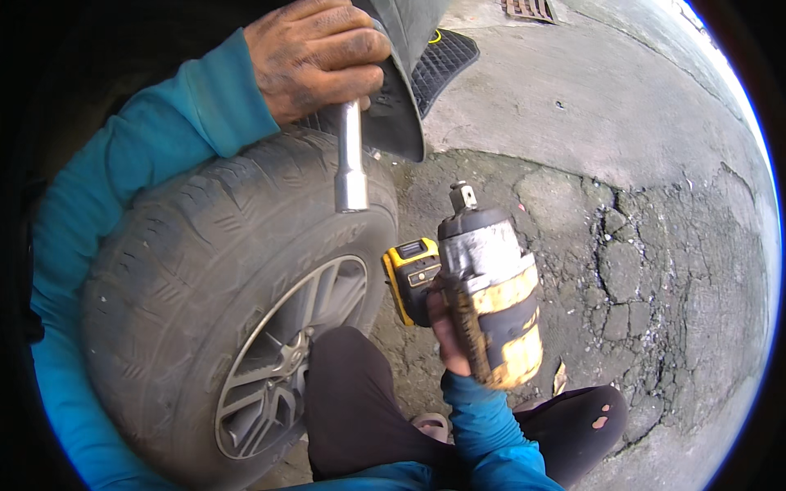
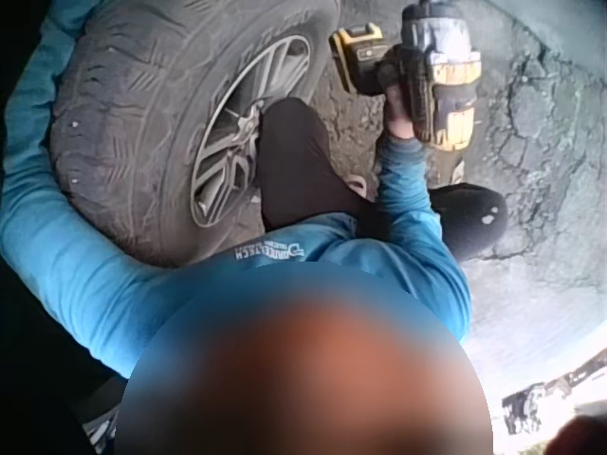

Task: The person installs a rear bumper on a grey car by aligning it with the vehicle frame and securing it with fasteners. They then attach a wheel arch liner using a cordless impact wrench.

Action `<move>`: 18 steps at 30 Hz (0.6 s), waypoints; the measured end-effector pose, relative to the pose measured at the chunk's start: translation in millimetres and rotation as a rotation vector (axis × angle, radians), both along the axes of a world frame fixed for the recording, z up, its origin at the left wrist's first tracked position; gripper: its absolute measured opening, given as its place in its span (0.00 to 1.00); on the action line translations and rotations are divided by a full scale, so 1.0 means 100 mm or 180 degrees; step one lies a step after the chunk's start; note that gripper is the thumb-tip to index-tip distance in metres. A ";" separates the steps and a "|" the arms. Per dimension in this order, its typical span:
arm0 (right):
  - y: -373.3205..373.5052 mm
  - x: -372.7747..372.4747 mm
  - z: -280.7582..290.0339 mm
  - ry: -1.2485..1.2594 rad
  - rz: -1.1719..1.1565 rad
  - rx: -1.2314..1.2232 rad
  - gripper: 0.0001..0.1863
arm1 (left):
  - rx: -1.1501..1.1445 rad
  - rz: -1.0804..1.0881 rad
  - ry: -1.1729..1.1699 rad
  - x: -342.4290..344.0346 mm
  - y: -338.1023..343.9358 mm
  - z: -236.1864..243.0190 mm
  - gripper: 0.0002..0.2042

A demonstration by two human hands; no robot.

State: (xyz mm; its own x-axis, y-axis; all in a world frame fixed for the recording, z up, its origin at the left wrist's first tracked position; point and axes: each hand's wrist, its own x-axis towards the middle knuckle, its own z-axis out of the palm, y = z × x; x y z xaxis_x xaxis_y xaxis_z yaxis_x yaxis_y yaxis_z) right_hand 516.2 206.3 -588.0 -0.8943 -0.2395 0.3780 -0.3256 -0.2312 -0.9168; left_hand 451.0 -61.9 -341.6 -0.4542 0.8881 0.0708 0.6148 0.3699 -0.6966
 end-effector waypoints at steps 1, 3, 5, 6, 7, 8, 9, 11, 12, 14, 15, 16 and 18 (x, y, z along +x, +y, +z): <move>0.08 -0.08 -0.01 -0.0536 0.0606 -0.0547 0.22 | 0.0030 -0.0186 0.0058 -0.02 -0.02 -0.02 0.07; 0.16 -0.22 -0.01 -0.0830 0.1059 -0.1467 0.29 | 0.0253 -0.0622 0.0175 -0.15 -0.05 -0.09 0.07; 0.30 -0.30 0.05 -0.0996 0.1216 -0.1719 0.34 | 0.0245 -0.0767 0.0287 -0.22 -0.14 -0.15 0.08; 0.34 -0.33 0.08 -0.0986 0.1242 -0.1859 0.32 | 0.0212 -0.0804 0.0316 -0.24 -0.18 -0.17 0.09; 0.40 -0.35 0.12 -0.0933 0.1242 -0.1909 0.30 | 0.0197 -0.0848 0.0310 -0.25 -0.21 -0.19 0.10; 0.43 -0.37 0.15 -0.0736 0.1372 -0.1951 0.30 | 0.0119 -0.0826 0.0325 -0.25 -0.23 -0.21 0.11; 0.46 -0.38 0.18 -0.0604 0.1463 -0.2007 0.29 | 0.0153 -0.0883 0.0210 -0.23 -0.23 -0.22 0.11; 0.57 -0.33 0.27 -0.0542 0.1461 -0.1715 0.29 | 0.0377 -0.1019 -0.0239 -0.17 -0.15 -0.22 0.11; 0.60 -0.28 0.30 -0.0710 0.1358 -0.1704 0.30 | 0.0382 -0.0957 -0.0459 -0.14 -0.07 -0.20 0.11; 0.66 -0.19 0.37 -0.1049 0.1152 -0.1692 0.33 | 0.0234 -0.0675 -0.0771 -0.03 0.13 -0.17 0.11; 0.69 -0.14 0.41 -0.1338 0.0970 -0.1678 0.33 | 0.0040 -0.0388 -0.0819 0.07 0.22 -0.16 0.12; 0.72 -0.09 0.45 -0.1627 0.0787 -0.1676 0.34 | 0.0024 -0.0034 -0.1113 0.15 0.30 -0.12 0.09; 0.73 -0.05 0.50 -0.1362 0.0815 -0.1747 0.33 | 0.0374 0.0254 -0.1296 0.20 0.46 -0.11 0.09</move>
State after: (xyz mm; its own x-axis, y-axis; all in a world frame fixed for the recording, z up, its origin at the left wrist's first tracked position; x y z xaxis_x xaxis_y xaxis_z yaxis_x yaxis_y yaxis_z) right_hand 511.0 279.5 -537.9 -0.9317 -0.3373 0.1344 0.1599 -0.7134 -0.6822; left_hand 471.4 -16.4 -352.5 -0.5328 0.8457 -0.0298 0.7971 0.4898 -0.3531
